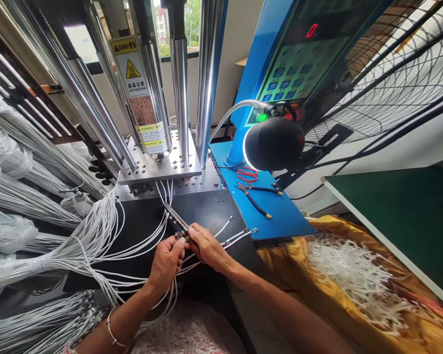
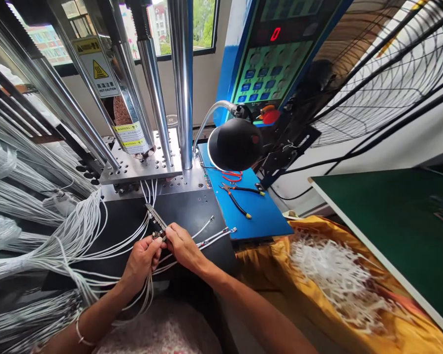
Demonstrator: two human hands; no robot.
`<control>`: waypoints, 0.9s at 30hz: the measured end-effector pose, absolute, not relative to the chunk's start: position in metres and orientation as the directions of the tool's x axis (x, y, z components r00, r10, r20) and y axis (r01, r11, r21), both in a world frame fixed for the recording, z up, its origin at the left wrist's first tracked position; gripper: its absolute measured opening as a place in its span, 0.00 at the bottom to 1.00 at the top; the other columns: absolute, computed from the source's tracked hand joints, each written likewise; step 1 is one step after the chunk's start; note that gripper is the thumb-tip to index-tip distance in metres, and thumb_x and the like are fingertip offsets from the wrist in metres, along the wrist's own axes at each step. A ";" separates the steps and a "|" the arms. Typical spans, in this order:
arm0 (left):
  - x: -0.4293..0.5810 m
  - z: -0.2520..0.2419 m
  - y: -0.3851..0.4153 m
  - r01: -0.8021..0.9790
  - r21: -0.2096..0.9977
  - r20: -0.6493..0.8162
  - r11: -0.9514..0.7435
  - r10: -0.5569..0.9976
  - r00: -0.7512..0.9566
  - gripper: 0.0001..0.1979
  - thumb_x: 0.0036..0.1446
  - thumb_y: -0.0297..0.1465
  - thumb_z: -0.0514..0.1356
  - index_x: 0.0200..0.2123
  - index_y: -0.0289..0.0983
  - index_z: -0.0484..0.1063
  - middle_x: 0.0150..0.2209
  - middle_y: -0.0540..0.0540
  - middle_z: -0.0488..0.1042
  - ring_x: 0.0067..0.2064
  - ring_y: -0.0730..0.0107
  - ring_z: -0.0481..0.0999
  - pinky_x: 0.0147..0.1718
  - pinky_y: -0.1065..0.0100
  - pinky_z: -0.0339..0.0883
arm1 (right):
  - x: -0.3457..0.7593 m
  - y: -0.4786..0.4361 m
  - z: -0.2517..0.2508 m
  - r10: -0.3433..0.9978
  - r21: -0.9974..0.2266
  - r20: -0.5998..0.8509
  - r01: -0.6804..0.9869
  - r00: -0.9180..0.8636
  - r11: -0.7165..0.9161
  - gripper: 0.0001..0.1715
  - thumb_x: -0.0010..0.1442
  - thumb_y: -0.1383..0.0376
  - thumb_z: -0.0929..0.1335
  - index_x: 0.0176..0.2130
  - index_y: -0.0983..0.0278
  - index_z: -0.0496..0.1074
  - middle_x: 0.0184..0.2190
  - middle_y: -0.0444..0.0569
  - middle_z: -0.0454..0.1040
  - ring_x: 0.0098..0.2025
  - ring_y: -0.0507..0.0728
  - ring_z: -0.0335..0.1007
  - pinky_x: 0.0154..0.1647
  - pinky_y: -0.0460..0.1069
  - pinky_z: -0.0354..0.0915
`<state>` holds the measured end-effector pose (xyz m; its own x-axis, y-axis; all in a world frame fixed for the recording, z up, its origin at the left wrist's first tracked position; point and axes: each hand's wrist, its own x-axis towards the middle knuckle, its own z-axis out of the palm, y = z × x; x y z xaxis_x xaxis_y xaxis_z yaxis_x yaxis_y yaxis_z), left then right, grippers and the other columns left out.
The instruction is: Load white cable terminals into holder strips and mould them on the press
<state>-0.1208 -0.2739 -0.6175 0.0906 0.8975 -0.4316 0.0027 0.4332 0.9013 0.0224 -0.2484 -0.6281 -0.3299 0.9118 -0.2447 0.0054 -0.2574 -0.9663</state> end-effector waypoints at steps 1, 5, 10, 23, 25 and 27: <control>-0.121 -0.617 -0.274 0.003 0.904 -0.426 0.427 0.900 0.090 0.20 0.55 0.47 0.60 0.30 0.34 0.70 0.20 0.57 0.59 0.18 0.82 0.54 0.15 0.78 0.47 | 0.022 -0.248 -0.628 0.914 -0.971 -0.231 0.017 -0.333 -0.239 0.19 0.66 0.52 0.58 0.28 0.61 0.56 0.20 0.38 0.56 0.21 0.48 0.48 0.21 0.44 0.49; -0.126 -0.617 -0.270 0.088 0.917 -0.398 0.390 0.908 0.127 0.20 0.56 0.47 0.59 0.27 0.34 0.68 0.19 0.55 0.62 0.17 0.81 0.57 0.15 0.78 0.50 | 0.023 -0.249 -0.626 0.902 -0.973 -0.225 0.042 -0.369 -0.226 0.19 0.66 0.53 0.58 0.29 0.62 0.56 0.21 0.38 0.57 0.21 0.47 0.49 0.21 0.43 0.48; -0.145 -0.616 -0.258 0.201 0.935 -0.313 0.291 0.946 0.087 0.20 0.59 0.47 0.57 0.37 0.34 0.70 0.22 0.50 0.71 0.21 0.73 0.69 0.20 0.74 0.63 | 0.023 -0.250 -0.624 0.868 -0.926 -0.315 -0.075 -0.384 -0.369 0.18 0.66 0.53 0.58 0.30 0.61 0.55 0.17 0.35 0.53 0.16 0.46 0.43 0.15 0.42 0.44; -0.139 -0.621 -0.265 0.094 0.911 -0.410 0.401 0.906 0.106 0.20 0.53 0.47 0.62 0.26 0.36 0.65 0.19 0.57 0.59 0.17 0.83 0.52 0.14 0.79 0.43 | 0.022 -0.250 -0.627 0.853 -0.894 -0.332 -0.154 -0.403 -0.421 0.18 0.65 0.52 0.59 0.30 0.60 0.55 0.16 0.34 0.53 0.14 0.46 0.41 0.11 0.42 0.42; -0.138 -0.617 -0.266 0.069 0.895 -0.445 0.440 0.888 0.113 0.20 0.52 0.47 0.63 0.26 0.36 0.65 0.19 0.57 0.59 0.16 0.84 0.51 0.13 0.79 0.43 | 0.022 -0.250 -0.625 0.859 -0.911 -0.322 -0.115 -0.399 -0.396 0.18 0.66 0.52 0.59 0.29 0.61 0.55 0.16 0.34 0.53 0.14 0.46 0.42 0.11 0.42 0.43; -0.138 -0.614 -0.266 0.018 0.881 -0.472 0.473 0.873 0.121 0.19 0.52 0.45 0.64 0.26 0.35 0.66 0.19 0.56 0.61 0.16 0.84 0.52 0.13 0.79 0.45 | 0.023 -0.250 -0.624 0.864 -0.926 -0.307 -0.083 -0.400 -0.368 0.18 0.66 0.53 0.58 0.29 0.61 0.55 0.16 0.35 0.53 0.14 0.46 0.44 0.12 0.42 0.44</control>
<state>-0.1376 -0.2657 -0.6140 0.1208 0.8733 -0.4719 0.0182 0.4734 0.8807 0.0233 -0.2497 -0.6242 -0.3999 0.8636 -0.3070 -0.0827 -0.3676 -0.9263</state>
